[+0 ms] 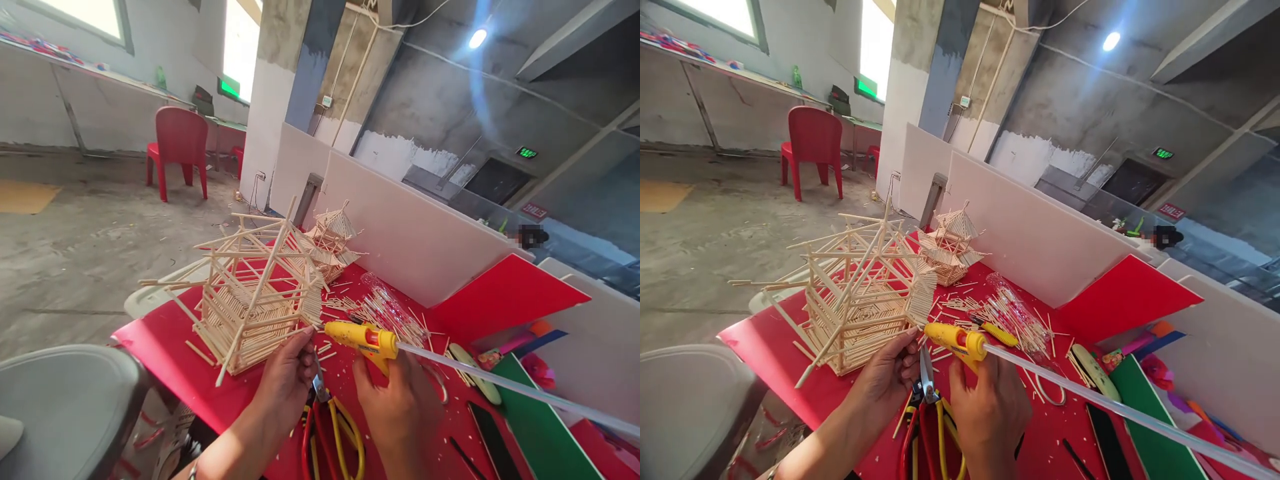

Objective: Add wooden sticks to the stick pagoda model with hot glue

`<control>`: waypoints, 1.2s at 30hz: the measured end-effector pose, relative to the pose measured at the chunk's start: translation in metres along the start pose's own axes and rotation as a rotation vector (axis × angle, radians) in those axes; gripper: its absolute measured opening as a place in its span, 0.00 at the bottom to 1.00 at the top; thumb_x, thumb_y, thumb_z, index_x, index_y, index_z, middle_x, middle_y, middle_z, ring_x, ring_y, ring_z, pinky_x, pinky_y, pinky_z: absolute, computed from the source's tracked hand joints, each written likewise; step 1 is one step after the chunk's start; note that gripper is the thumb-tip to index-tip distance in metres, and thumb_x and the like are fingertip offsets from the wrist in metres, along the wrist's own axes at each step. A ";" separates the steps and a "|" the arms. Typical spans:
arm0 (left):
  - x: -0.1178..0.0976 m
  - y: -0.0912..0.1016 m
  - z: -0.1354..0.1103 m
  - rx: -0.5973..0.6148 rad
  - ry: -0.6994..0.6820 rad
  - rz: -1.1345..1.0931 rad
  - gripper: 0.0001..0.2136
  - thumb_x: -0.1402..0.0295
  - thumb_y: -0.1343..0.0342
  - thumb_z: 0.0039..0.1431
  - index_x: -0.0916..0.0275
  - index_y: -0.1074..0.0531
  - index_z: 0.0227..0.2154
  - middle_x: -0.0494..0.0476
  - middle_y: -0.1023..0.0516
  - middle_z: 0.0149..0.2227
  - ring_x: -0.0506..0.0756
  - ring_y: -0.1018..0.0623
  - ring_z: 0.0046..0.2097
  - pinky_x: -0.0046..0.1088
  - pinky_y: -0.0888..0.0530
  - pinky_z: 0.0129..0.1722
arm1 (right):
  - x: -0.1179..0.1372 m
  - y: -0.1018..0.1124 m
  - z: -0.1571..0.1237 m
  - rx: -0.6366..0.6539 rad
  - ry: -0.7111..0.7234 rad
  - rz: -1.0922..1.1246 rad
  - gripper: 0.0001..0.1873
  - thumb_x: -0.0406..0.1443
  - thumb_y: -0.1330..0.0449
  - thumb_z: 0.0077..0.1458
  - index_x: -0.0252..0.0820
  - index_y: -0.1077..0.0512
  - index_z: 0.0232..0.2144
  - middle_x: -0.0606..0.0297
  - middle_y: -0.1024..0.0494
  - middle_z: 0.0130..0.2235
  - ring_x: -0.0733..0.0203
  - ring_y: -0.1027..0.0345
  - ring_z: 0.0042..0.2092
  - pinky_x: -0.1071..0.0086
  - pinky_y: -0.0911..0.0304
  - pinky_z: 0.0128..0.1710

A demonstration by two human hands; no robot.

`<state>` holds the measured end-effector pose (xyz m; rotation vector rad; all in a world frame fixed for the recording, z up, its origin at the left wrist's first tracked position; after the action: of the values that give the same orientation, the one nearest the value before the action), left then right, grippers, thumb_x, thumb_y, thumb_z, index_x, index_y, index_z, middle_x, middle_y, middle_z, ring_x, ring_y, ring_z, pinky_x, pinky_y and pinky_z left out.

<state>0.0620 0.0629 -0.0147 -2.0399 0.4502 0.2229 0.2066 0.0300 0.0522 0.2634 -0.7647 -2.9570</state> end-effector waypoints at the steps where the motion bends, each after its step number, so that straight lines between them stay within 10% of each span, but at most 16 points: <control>1: 0.000 0.000 0.000 0.004 0.004 -0.005 0.11 0.73 0.30 0.39 0.66 0.29 0.20 0.47 0.32 0.18 0.43 0.38 0.18 0.18 0.43 0.14 | 0.001 0.001 0.001 -0.002 0.002 0.004 0.13 0.45 0.40 0.59 0.39 0.29 0.35 0.61 0.24 0.28 0.57 0.30 0.28 0.66 0.40 0.27; 36: 0.003 0.005 0.003 -0.003 0.021 -0.036 0.09 0.75 0.32 0.42 0.67 0.28 0.22 0.49 0.30 0.18 0.43 0.38 0.18 0.17 0.43 0.14 | 0.003 0.003 0.002 0.051 -0.039 0.095 0.22 0.52 0.42 0.61 0.37 0.27 0.36 0.57 0.21 0.30 0.55 0.26 0.31 0.67 0.37 0.31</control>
<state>0.0622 0.0623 -0.0210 -2.0529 0.4258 0.1801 0.2038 0.0277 0.0549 0.1682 -0.8331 -2.8647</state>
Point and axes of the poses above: each hand's wrist, its own z-axis towards the middle knuckle, its own y-axis out of the back of the hand, x = y × z, the point moved 3 cm from there along z, towards the middle knuckle
